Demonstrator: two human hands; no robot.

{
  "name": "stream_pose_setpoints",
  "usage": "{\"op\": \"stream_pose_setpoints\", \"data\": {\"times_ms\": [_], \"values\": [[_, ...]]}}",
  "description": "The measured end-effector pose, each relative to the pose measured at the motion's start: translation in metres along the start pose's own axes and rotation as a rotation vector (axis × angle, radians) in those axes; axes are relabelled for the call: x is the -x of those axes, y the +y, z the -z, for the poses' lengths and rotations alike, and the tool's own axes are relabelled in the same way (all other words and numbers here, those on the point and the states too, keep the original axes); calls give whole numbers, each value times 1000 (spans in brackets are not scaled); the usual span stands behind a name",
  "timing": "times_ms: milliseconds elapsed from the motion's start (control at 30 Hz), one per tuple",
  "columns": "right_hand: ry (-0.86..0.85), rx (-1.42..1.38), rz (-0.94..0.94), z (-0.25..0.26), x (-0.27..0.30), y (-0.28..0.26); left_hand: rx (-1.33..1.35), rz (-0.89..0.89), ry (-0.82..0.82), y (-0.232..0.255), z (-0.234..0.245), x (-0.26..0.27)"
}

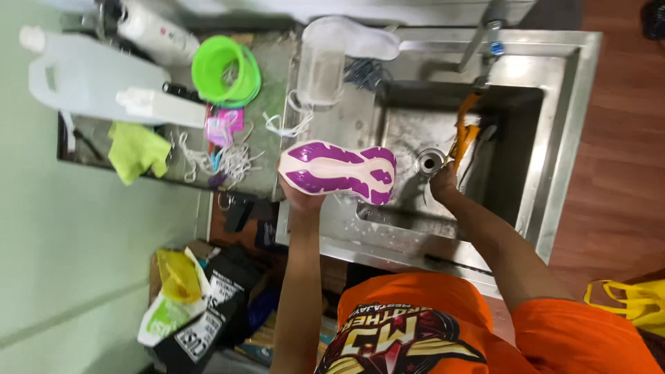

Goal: The person cleans a shoe by rubbing the sole and the upper fabric with a yellow tool at a sink, and rinses the shoe with water from a tap.

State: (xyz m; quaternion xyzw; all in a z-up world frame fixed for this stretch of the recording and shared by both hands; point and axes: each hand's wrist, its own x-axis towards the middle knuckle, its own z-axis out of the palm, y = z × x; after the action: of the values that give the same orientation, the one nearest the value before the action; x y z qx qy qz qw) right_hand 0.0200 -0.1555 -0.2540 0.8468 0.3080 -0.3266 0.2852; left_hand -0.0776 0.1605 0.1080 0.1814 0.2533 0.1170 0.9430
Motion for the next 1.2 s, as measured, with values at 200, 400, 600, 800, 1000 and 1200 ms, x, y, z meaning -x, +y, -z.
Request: {"op": "stream_pose_setpoints", "data": {"times_ms": [200, 400, 600, 800, 1000, 1200], "values": [[232, -1574, 341, 177, 140, 27, 18, -168, 81, 27, 15, 19], [422, -1723, 761, 285, 301, 28, -13, -219, 74, 17, -13, -2], [789, -1837, 469, 236, 280, 19, -100, -222, -48, -41, -40, -10], [786, -2030, 395, 245, 301, 27, -261, -222, -47, -91, -12, 2], [696, -2049, 497, 263, 322, 4, -261, -232, 54, -73, -43, 20], [453, -2403, 587, 249, 266, -43, -315, -271, 164, -36, -64, 51]]}}
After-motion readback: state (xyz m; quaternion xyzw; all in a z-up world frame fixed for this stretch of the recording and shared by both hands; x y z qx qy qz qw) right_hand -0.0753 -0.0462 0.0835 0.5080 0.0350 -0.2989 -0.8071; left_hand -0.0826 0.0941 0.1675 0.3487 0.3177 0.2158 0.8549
